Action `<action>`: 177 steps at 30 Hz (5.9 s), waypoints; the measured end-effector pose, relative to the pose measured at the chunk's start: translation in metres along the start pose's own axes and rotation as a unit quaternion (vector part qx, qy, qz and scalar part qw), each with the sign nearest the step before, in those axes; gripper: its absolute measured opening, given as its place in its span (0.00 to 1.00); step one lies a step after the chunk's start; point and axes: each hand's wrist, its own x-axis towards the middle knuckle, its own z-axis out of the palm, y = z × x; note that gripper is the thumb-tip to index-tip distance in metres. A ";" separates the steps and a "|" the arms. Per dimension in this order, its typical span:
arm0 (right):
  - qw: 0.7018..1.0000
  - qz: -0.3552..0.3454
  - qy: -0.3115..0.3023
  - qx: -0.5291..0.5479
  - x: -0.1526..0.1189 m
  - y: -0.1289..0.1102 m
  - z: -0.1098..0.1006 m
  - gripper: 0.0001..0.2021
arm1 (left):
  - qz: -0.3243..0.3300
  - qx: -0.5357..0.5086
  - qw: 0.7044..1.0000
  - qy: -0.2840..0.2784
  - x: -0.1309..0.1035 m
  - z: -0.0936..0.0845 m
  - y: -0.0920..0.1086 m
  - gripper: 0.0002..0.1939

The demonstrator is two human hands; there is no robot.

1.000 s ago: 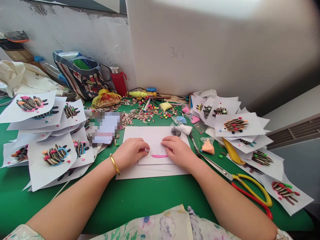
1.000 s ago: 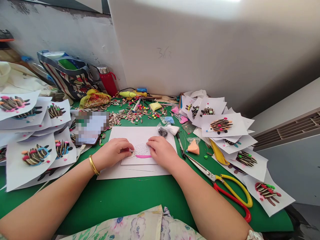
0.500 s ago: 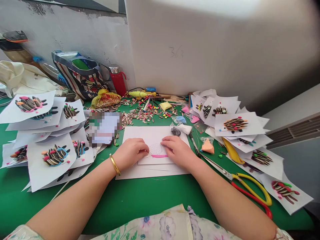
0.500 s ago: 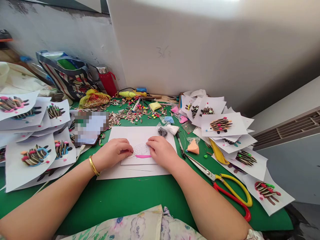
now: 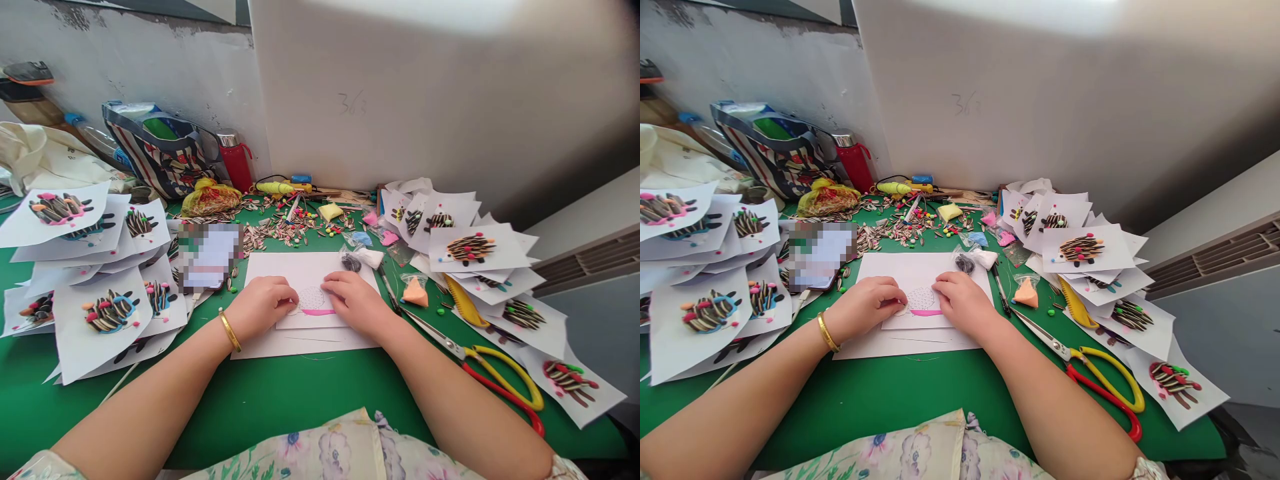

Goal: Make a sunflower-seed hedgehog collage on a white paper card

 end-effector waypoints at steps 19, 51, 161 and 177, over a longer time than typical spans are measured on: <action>1.000 0.003 -0.004 -0.003 0.001 0.000 0.000 0.15 | 0.044 -0.010 0.999 -0.028 -0.006 -0.012 -0.005 0.13; 0.992 0.015 0.072 -0.102 0.003 0.000 -0.022 0.13 | 0.072 0.020 0.997 0.011 -0.004 -0.007 -0.005 0.16; 0.992 0.090 0.082 -0.033 0.001 0.026 -0.011 0.19 | -0.124 -0.077 0.967 0.208 0.004 -0.002 -0.029 0.11; 0.973 0.118 0.109 -0.164 0.003 0.029 -0.021 0.15 | -0.031 -0.103 0.980 0.165 0.004 0.001 -0.014 0.09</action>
